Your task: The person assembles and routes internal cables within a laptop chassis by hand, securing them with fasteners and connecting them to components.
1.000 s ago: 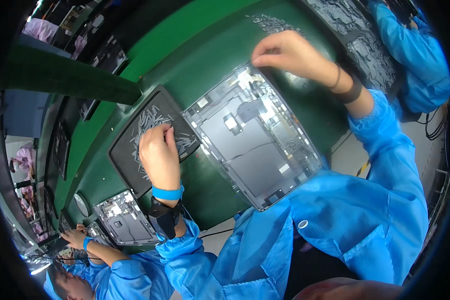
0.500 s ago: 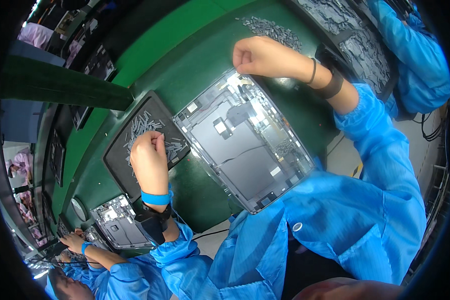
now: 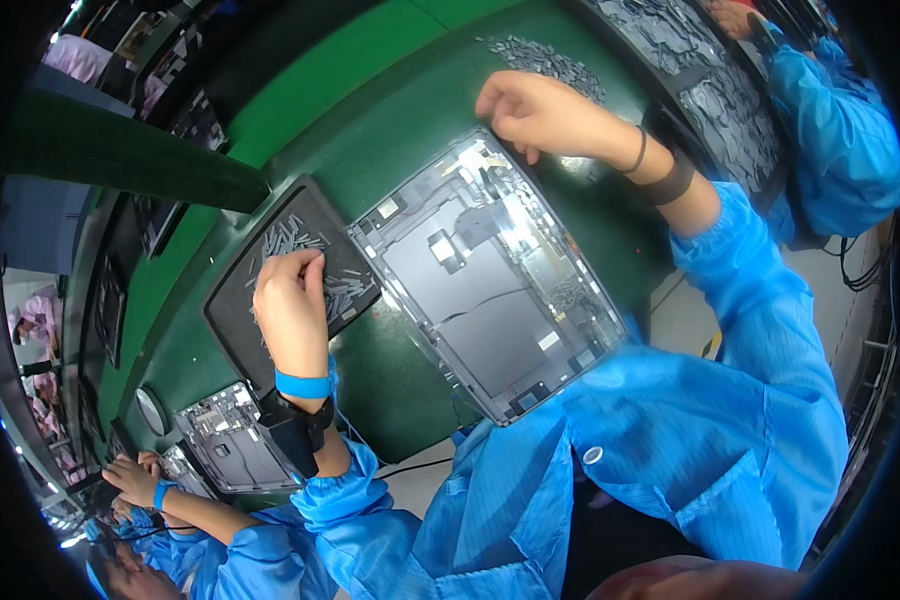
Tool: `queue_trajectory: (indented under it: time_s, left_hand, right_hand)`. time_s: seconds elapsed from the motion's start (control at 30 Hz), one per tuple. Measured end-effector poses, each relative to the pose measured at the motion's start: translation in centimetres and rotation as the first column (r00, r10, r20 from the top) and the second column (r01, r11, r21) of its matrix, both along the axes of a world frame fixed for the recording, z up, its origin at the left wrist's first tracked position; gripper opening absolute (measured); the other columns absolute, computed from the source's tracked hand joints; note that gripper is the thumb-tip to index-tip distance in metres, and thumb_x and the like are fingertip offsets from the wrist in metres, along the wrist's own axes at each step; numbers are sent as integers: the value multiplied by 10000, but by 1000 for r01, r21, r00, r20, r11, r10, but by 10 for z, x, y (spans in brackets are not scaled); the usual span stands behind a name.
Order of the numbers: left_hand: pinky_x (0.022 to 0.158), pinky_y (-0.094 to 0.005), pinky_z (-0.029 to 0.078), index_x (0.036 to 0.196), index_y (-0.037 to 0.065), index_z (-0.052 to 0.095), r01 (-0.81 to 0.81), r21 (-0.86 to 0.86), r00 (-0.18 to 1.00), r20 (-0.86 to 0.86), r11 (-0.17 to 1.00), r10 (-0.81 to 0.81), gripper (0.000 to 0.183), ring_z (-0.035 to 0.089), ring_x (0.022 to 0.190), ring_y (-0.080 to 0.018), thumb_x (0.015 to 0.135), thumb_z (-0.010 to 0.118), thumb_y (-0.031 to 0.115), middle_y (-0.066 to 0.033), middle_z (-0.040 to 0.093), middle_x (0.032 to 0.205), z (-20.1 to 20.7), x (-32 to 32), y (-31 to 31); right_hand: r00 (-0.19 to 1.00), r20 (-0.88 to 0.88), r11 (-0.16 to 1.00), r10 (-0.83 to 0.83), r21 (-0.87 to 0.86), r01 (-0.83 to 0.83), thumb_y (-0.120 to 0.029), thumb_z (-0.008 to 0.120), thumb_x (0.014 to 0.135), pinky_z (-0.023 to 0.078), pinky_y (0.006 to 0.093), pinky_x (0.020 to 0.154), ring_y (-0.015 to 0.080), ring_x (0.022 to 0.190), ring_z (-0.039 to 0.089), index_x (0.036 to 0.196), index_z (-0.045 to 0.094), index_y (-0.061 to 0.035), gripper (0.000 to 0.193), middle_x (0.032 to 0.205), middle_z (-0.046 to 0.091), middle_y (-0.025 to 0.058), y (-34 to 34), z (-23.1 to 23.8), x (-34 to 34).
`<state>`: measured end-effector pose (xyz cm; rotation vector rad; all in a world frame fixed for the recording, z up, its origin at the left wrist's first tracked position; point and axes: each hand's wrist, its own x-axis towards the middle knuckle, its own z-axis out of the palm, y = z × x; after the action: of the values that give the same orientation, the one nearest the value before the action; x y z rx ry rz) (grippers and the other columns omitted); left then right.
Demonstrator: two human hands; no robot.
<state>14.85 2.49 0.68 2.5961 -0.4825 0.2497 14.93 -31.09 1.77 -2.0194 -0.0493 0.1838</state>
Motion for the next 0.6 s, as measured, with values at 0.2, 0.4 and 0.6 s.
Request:
queue_trajectory:
  time_s: [0.2, 0.4, 0.6]
  left_hand:
    - [606, -276, 488, 898, -15, 667, 9, -223, 994, 109, 975, 16, 80, 620, 696, -164, 852, 662, 51, -104, 653, 828, 6, 2, -21]
    - [549, -211, 494, 961, -29, 591, -130, -661, 945, -309, 739, -110, 133, 611, 661, -108, 928, 605, 99, -100, 656, 844, 23, -11, -38]
    - [705, -270, 524, 943, 5, 621, -329, -867, 718, -486, 374, -497, 130, 631, 835, -147, 921, 623, 134, -121, 664, 1001, 27, -15, -77]
  right_hand:
    - [997, 80, 963, -7, -267, 28, -120, 585, 788, 508, 326, 557, 218, 577, 630, 952, 603, 26, 220, 719, 651, 131, 2, 7, -6]
    - [922, 360, 905, 143, -425, 25, -97, 596, 754, 481, 376, 580, 295, 617, 610, 908, 579, -4, 180, 657, 598, 136, 16, -16, 2]
    - [840, 521, 824, 151, -536, 184, -56, 595, 753, 468, 367, 578, 265, 688, 597, 899, 588, -27, 149, 800, 600, 117, 13, -16, -7]
